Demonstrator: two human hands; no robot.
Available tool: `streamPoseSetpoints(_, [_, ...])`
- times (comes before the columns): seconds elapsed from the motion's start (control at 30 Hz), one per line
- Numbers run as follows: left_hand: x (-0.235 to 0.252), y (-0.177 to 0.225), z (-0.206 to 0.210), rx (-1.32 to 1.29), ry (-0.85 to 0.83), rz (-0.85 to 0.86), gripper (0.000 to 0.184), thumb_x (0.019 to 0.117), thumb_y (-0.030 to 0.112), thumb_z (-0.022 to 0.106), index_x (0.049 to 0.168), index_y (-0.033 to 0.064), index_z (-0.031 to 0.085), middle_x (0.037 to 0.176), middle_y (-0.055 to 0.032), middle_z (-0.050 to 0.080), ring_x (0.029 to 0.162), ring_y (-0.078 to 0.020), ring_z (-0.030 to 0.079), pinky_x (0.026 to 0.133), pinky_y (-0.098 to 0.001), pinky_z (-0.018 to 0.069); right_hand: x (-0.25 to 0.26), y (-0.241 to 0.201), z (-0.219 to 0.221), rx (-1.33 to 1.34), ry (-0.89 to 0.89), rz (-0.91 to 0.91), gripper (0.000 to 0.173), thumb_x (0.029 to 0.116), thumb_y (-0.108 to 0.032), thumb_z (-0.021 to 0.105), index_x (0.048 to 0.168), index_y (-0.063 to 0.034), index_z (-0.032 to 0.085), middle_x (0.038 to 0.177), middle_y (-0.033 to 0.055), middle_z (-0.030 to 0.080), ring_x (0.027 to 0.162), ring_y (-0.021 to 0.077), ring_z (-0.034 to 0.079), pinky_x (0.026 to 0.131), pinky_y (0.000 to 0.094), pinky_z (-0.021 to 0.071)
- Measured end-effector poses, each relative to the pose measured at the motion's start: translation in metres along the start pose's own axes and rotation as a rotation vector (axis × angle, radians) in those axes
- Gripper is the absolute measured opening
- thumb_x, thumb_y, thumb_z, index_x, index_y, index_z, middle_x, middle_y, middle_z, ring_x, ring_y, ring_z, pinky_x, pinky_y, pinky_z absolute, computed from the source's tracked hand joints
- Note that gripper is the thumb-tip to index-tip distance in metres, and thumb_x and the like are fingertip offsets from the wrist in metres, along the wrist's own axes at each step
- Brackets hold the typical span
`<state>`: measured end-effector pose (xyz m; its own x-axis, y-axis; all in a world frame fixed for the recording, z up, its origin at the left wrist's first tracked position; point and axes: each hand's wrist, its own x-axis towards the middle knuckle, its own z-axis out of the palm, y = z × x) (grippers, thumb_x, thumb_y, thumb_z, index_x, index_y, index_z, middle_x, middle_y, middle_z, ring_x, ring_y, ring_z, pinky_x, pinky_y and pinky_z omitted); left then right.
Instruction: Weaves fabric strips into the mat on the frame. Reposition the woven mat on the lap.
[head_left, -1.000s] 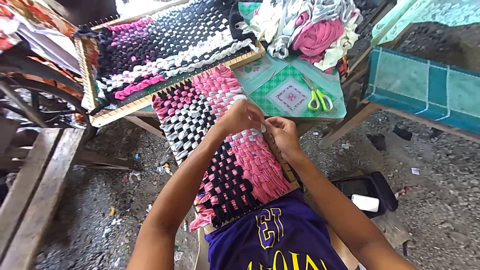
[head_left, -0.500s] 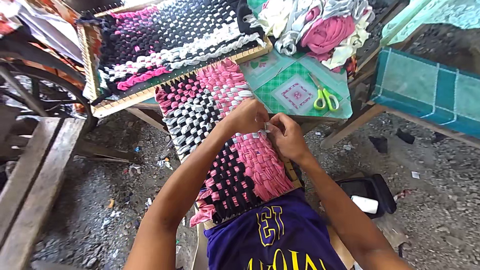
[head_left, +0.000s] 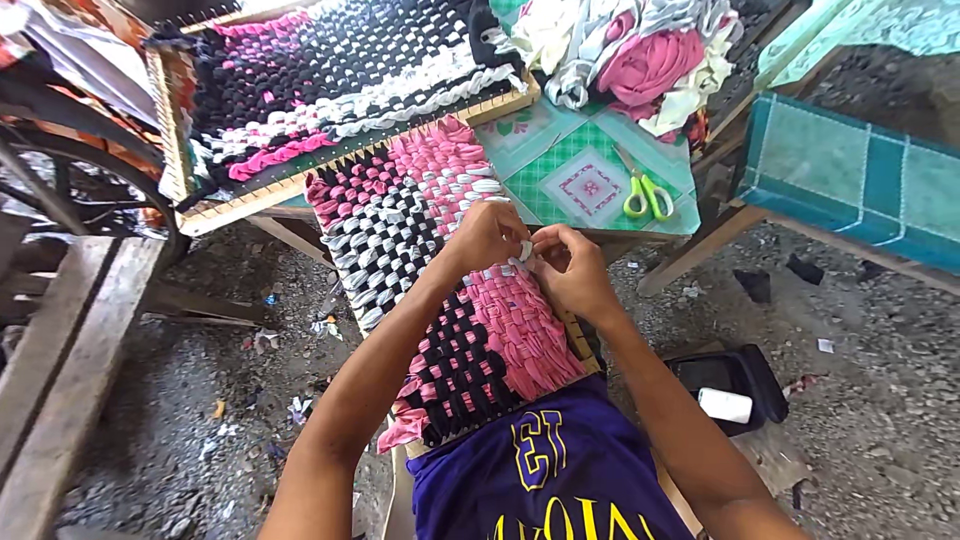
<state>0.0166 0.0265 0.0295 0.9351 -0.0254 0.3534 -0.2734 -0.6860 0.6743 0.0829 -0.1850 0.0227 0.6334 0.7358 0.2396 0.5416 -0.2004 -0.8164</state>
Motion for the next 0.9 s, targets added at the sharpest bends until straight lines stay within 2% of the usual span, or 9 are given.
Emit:
streamPoseSetpoints(0.13, [0.003,-0.001,-0.002,-0.058,-0.044,-0.045,0.012,0.08,0.004,0.076,0.092,0.0066,0.08,0.088,-0.0053,0.074,0.076,-0.0122,0.069,0.073,-0.0333,0.0594,0.002,0.001,0.005,-0.044,0.035,0.046,0.019,0.0911,-0.017,0.078,0.106,-0.0076,0.072,0.099,0.0088,0.07,0.089,0.023,0.065,0.078,0.0428,0.0551])
streamPoseSetpoints(0.3, [0.008,-0.002,-0.006,-0.071,-0.208,0.079,0.018,0.0854,0.0,0.07,0.099,0.0059,0.08,0.093,-0.0081,0.075,0.084,-0.0147,0.07,0.08,-0.0358,0.0592,0.002,0.001,-0.001,-0.067,-0.044,0.04,0.016,0.0949,-0.012,0.072,0.108,-0.0026,0.073,0.105,0.0135,0.071,0.099,0.0281,0.066,0.089,0.0482,0.0535])
streamPoseSetpoints(0.4, [0.013,-0.002,-0.015,-0.058,-0.278,0.158,0.017,0.0899,0.004,0.069,0.103,0.007,0.08,0.098,-0.0086,0.075,0.092,-0.0158,0.071,0.086,-0.0355,0.0594,0.002,0.004,-0.003,-0.102,-0.056,0.036,0.014,0.0983,-0.015,0.067,0.107,-0.0042,0.072,0.102,0.0118,0.069,0.099,0.0266,0.065,0.088,0.0459,0.0536])
streamPoseSetpoints(0.53, [0.011,-0.009,-0.022,0.024,-0.249,0.179,0.018,0.0904,0.013,0.072,0.105,0.0145,0.081,0.104,-0.005,0.074,0.107,-0.02,0.064,0.099,-0.041,0.05,0.0,0.008,0.007,-0.122,0.013,-0.017,0.016,0.1008,-0.018,0.053,0.102,-0.005,0.063,0.098,0.0106,0.062,0.098,0.0267,0.058,0.086,0.0446,0.0489])
streamPoseSetpoints(0.63, [0.003,-0.025,-0.023,-0.014,-0.15,0.156,0.016,0.0891,0.014,0.072,0.101,0.013,0.082,0.101,-0.0045,0.074,0.107,-0.0193,0.065,0.103,-0.0408,0.0481,-0.004,0.009,0.012,-0.093,0.091,-0.001,0.019,0.1013,-0.017,0.048,0.103,-0.0037,0.061,0.099,0.0125,0.06,0.098,0.0272,0.059,0.085,0.044,0.0491])
streamPoseSetpoints(0.73, [-0.004,-0.033,-0.019,0.024,-0.116,0.11,0.018,0.0894,0.016,0.071,0.103,0.0131,0.082,0.098,-0.0053,0.072,0.105,-0.0207,0.062,0.099,-0.0405,0.046,-0.008,0.008,0.014,-0.004,0.128,0.072,0.018,0.1023,-0.015,0.047,0.107,-0.0041,0.06,0.103,0.0121,0.062,0.098,0.0249,0.06,0.086,0.0429,0.0496])
streamPoseSetpoints(0.77, [-0.004,-0.031,-0.018,0.045,-0.125,0.109,0.019,0.0907,0.017,0.069,0.104,0.0126,0.082,0.097,-0.0061,0.071,0.104,-0.0216,0.061,0.099,-0.0412,0.046,-0.011,0.008,0.015,0.041,0.133,0.117,0.017,0.1036,-0.015,0.046,0.108,-0.005,0.059,0.101,0.0112,0.062,0.091,0.0227,0.061,0.079,0.0411,0.0513])
streamPoseSetpoints(0.83, [-0.004,-0.024,-0.014,0.058,-0.118,0.094,0.026,0.0952,0.026,0.061,0.103,0.0115,0.081,0.096,-0.0062,0.07,0.102,-0.0211,0.062,0.097,-0.0417,0.0466,-0.012,0.009,0.016,0.15,0.151,0.18,0.015,0.1058,-0.016,0.046,0.109,-0.0054,0.057,0.086,0.0103,0.059,0.068,0.0191,0.057,0.056,0.0364,0.0478])
streamPoseSetpoints(0.9, [-0.002,-0.01,-0.011,0.066,-0.089,0.026,0.031,0.0986,0.035,0.061,0.096,0.0091,0.079,0.098,-0.0069,0.072,0.103,-0.0208,0.065,0.097,-0.0438,0.0499,-0.008,0.005,0.015,0.234,0.141,0.211,0.014,0.1069,-0.016,0.046,0.109,-0.0059,0.055,0.083,0.0092,0.056,0.064,0.0173,0.053,0.054,0.0342,0.0453])
